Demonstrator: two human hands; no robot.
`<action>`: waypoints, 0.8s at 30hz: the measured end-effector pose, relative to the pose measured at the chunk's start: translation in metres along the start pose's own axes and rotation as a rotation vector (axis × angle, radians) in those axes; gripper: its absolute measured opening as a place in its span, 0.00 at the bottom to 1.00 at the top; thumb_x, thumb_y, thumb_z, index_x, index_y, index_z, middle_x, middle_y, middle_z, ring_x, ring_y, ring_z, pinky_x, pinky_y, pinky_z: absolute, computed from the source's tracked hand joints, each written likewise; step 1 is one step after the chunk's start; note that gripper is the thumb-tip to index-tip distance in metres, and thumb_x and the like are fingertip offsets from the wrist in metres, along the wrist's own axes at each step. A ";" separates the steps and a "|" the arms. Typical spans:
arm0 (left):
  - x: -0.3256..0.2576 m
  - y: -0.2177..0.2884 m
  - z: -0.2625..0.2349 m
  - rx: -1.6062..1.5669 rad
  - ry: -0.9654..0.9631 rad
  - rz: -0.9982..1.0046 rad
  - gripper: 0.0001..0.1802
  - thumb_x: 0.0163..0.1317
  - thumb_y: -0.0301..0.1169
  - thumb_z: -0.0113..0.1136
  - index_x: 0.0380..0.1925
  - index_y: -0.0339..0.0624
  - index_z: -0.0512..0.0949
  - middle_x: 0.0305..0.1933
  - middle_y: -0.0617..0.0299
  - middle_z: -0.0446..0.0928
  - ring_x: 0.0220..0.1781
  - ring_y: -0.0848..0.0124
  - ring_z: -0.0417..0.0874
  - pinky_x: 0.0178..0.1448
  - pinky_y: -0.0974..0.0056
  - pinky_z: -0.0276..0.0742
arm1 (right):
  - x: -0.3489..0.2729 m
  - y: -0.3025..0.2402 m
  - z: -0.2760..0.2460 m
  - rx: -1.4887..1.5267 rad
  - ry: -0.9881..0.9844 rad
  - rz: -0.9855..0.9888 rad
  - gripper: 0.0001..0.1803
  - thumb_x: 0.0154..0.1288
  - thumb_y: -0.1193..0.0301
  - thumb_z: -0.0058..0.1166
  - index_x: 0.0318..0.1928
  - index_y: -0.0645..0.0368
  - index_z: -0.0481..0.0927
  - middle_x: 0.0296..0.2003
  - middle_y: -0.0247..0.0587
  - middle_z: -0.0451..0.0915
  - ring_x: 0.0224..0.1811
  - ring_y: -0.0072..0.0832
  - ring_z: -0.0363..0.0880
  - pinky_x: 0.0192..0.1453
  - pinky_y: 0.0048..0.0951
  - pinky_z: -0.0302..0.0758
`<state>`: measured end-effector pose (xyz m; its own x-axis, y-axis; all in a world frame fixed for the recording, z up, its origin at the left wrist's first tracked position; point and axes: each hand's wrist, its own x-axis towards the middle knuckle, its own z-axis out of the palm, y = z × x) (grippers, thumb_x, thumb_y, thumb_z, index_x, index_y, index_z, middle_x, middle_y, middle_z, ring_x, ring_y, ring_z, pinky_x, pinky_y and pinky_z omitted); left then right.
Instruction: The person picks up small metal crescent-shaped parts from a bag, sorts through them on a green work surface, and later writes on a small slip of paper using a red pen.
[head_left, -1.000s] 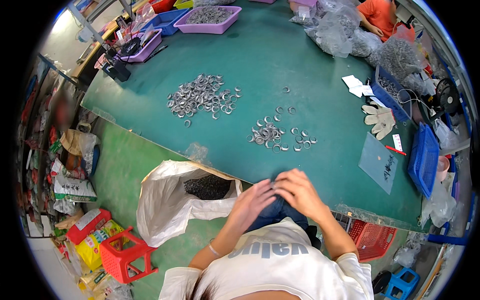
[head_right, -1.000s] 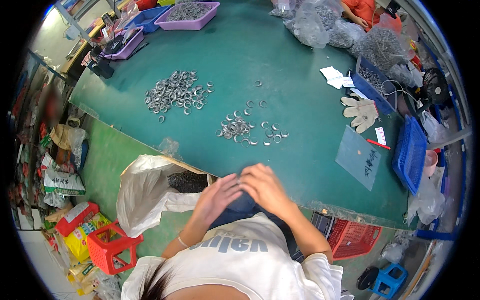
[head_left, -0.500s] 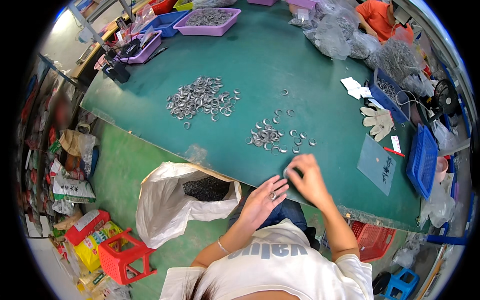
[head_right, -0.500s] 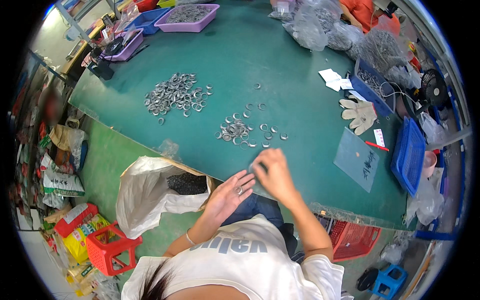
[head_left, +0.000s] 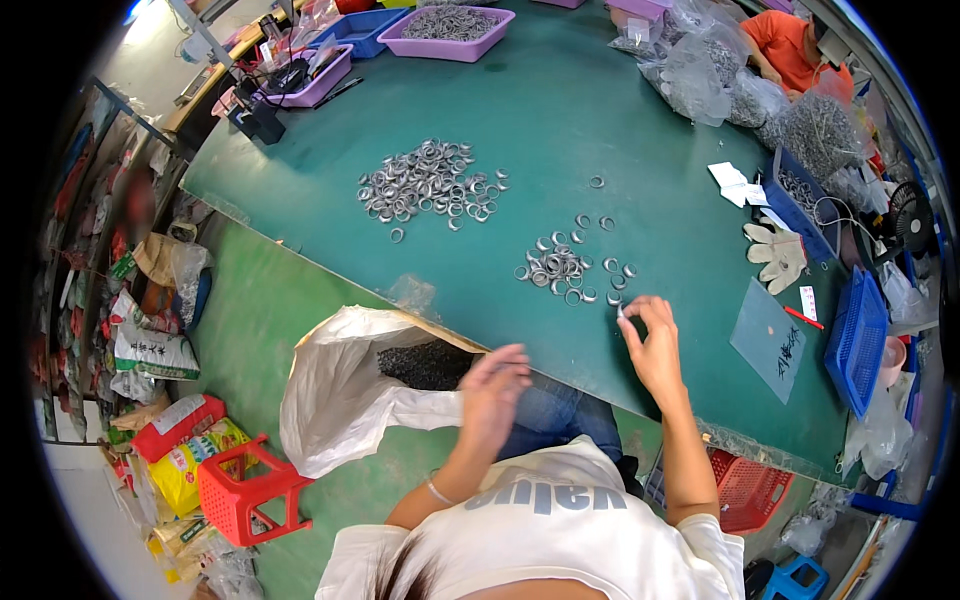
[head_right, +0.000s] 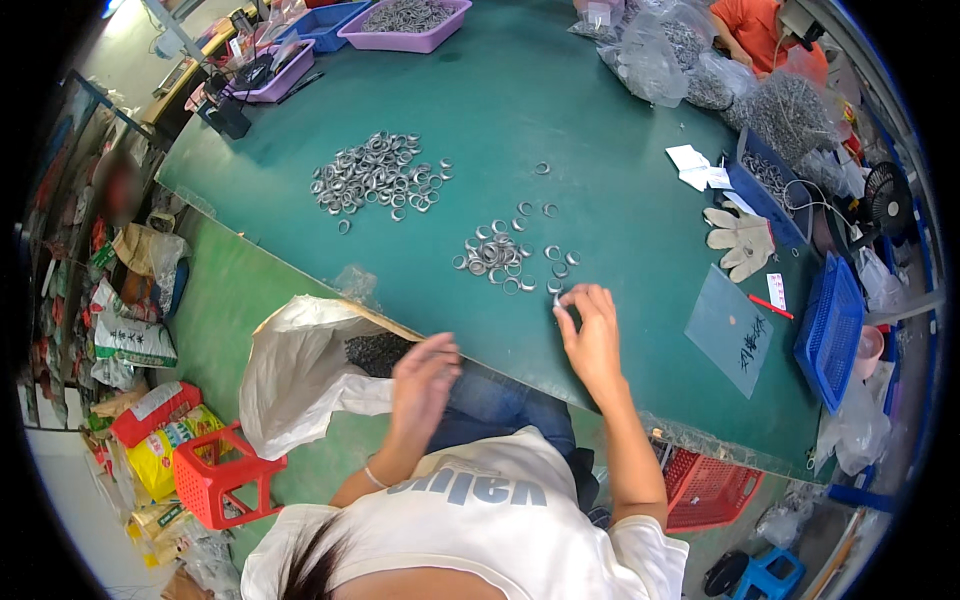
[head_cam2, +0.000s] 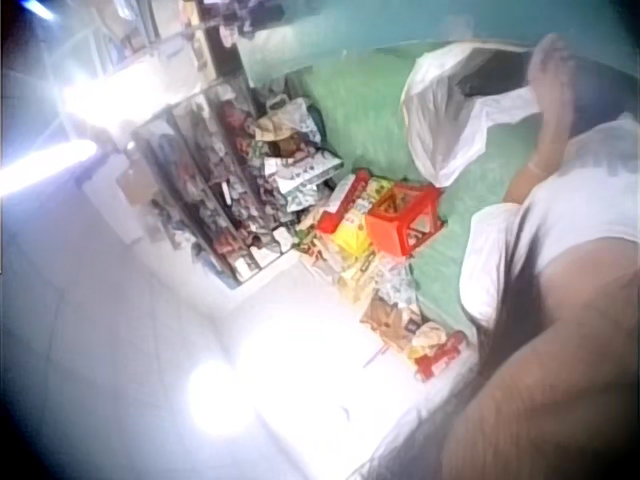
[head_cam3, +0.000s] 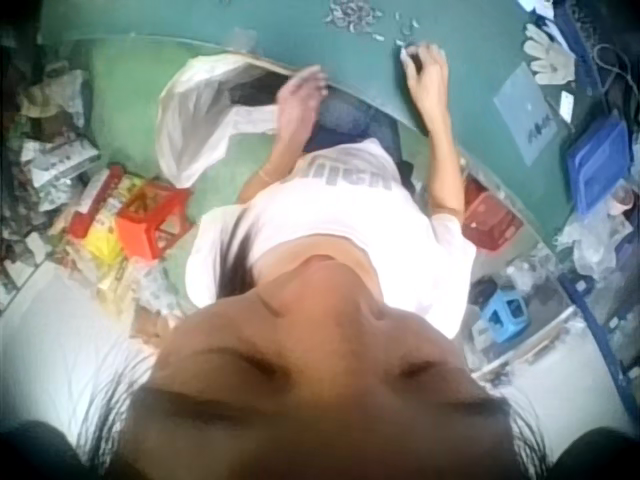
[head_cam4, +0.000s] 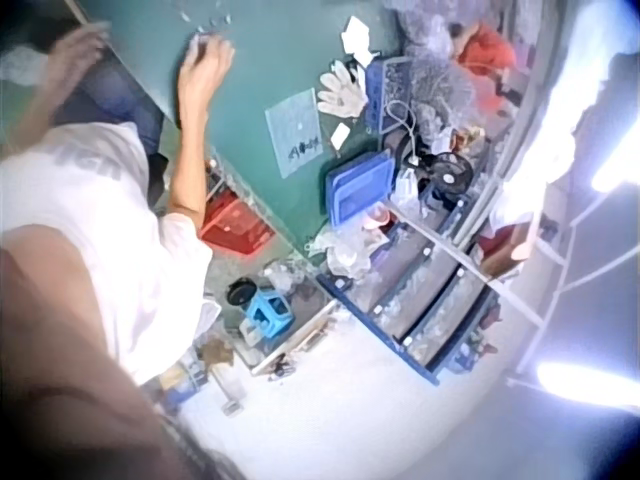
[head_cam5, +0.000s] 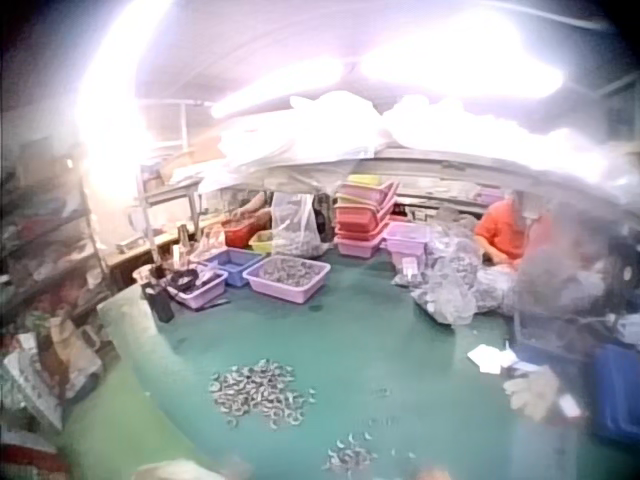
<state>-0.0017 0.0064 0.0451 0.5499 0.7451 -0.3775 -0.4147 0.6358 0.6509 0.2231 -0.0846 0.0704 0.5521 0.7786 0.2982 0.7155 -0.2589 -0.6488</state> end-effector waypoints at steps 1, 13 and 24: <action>0.000 0.011 -0.012 0.201 0.132 0.134 0.16 0.59 0.14 0.50 0.48 0.32 0.78 0.43 0.56 0.78 0.43 0.72 0.79 0.49 0.67 0.79 | -0.002 -0.005 -0.003 0.001 0.001 0.001 0.07 0.54 0.79 0.61 0.34 0.64 0.77 0.39 0.47 0.76 0.44 0.45 0.73 0.50 0.39 0.70; -0.004 0.003 0.010 -0.073 -0.273 -0.524 0.19 0.74 0.36 0.45 0.53 0.31 0.72 0.41 0.57 0.78 0.42 0.68 0.79 0.43 0.67 0.76 | -0.024 -0.055 0.014 0.467 -0.495 -0.147 0.07 0.56 0.77 0.61 0.36 0.62 0.80 0.39 0.42 0.79 0.45 0.37 0.76 0.52 0.35 0.72; -0.002 -0.008 0.043 -0.073 -0.169 -0.498 0.20 0.72 0.30 0.45 0.60 0.29 0.67 0.48 0.52 0.76 0.43 0.71 0.77 0.49 0.67 0.75 | 0.004 -0.004 0.023 -0.060 -0.016 -0.082 0.06 0.55 0.76 0.60 0.33 0.61 0.78 0.35 0.43 0.75 0.42 0.43 0.73 0.46 0.40 0.68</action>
<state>0.0318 -0.0089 0.0684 0.7997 0.3099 -0.5142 -0.1193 0.9214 0.3698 0.2131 -0.0671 0.0579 0.4841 0.8077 0.3366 0.7824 -0.2275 -0.5797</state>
